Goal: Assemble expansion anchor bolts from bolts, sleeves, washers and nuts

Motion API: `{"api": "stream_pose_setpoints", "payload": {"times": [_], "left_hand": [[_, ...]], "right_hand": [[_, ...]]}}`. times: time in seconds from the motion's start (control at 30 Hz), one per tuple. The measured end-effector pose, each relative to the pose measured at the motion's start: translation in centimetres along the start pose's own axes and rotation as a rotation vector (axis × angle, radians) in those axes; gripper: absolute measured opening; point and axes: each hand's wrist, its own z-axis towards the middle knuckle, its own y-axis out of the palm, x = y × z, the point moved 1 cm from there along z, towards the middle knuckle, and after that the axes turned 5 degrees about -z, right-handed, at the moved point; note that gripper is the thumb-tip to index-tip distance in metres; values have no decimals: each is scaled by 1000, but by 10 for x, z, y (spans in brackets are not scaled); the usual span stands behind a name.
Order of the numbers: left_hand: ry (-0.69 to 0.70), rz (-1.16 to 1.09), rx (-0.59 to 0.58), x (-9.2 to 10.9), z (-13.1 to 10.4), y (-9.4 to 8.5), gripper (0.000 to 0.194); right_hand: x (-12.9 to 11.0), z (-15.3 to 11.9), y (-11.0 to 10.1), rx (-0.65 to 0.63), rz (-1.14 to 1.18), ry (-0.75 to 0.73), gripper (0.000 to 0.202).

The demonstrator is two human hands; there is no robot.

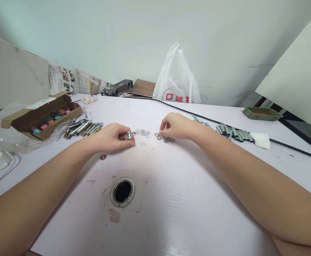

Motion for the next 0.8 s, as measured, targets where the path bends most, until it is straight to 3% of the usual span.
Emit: {"api": "stream_pose_setpoints", "payload": {"times": [0.13, 0.3, 0.4, 0.57, 0.8], "left_hand": [[37, 5, 39, 3, 0, -1, 35], [-96, -98, -177, 5, -9, -13, 31], [-121, -46, -239, 4, -15, -20, 28], [-98, -16, -250, 1, -16, -23, 22], [-74, -84, -204, 7, -11, -15, 19]], "right_hand": [[-3, 2, 6, 56, 19, 3, 25], [-19, 3, 20, 135, 34, -71, 18], [-40, 4, 34, 156, 31, -145, 17], [-72, 18, 54, 237, 8, -251, 26], [-74, 31, 59, 305, 14, -345, 25]]}}
